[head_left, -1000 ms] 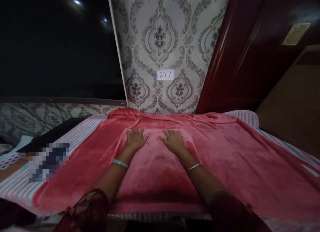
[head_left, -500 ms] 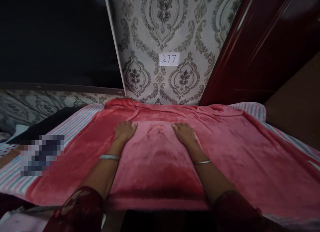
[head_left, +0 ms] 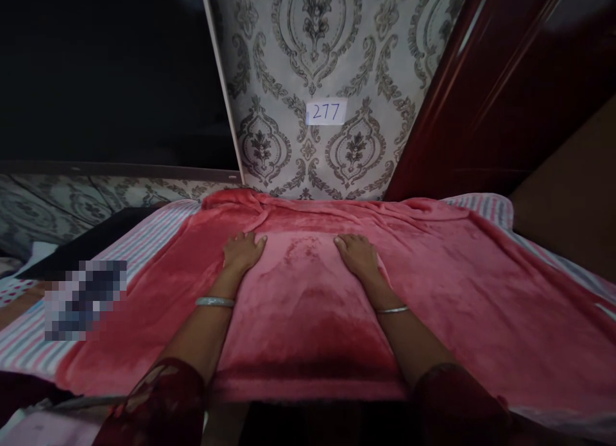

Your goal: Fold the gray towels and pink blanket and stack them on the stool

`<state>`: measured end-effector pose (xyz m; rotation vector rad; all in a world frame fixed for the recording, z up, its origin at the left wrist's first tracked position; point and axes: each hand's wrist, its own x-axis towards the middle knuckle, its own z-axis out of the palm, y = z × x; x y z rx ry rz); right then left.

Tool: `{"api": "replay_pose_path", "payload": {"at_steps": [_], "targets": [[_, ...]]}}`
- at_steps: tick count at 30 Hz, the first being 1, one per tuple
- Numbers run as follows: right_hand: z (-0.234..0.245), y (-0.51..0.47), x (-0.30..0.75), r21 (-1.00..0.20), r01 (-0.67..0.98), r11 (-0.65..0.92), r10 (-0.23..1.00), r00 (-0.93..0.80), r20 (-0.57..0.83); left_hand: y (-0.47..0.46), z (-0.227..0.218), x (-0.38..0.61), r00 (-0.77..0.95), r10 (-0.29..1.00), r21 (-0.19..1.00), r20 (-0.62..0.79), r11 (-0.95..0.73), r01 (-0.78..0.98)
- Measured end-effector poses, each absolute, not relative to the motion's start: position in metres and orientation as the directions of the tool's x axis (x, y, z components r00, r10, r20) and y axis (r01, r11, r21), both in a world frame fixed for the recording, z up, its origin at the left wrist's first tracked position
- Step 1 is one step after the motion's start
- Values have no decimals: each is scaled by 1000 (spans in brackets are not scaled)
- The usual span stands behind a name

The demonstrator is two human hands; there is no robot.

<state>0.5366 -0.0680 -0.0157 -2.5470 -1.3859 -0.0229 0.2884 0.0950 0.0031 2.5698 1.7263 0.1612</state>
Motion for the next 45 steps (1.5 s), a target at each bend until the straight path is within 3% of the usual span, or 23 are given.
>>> {"api": "replay_pose_path", "payload": {"at_steps": [12,20,24,29,36,45], "targets": [[-12,-70,532,-244,823,-514,814,557,164,90,7,287,371,924,112,91,-380,918],[0,-71,529,-210,827,-521,833,546,84,78,34,284,340,940,150,44,-342,928],[13,-76,521,-207,845,-494,851,518,87,34,46,287,529,834,100,159,-547,831],[8,-93,487,-206,927,-315,929,345,133,-36,23,294,779,617,133,107,-786,604],[-25,-108,472,-148,943,-299,932,322,165,-59,-25,292,805,586,121,91,-809,576],[-33,-105,472,-145,941,-305,922,330,203,-56,-22,290,815,571,95,100,-821,563]]}}
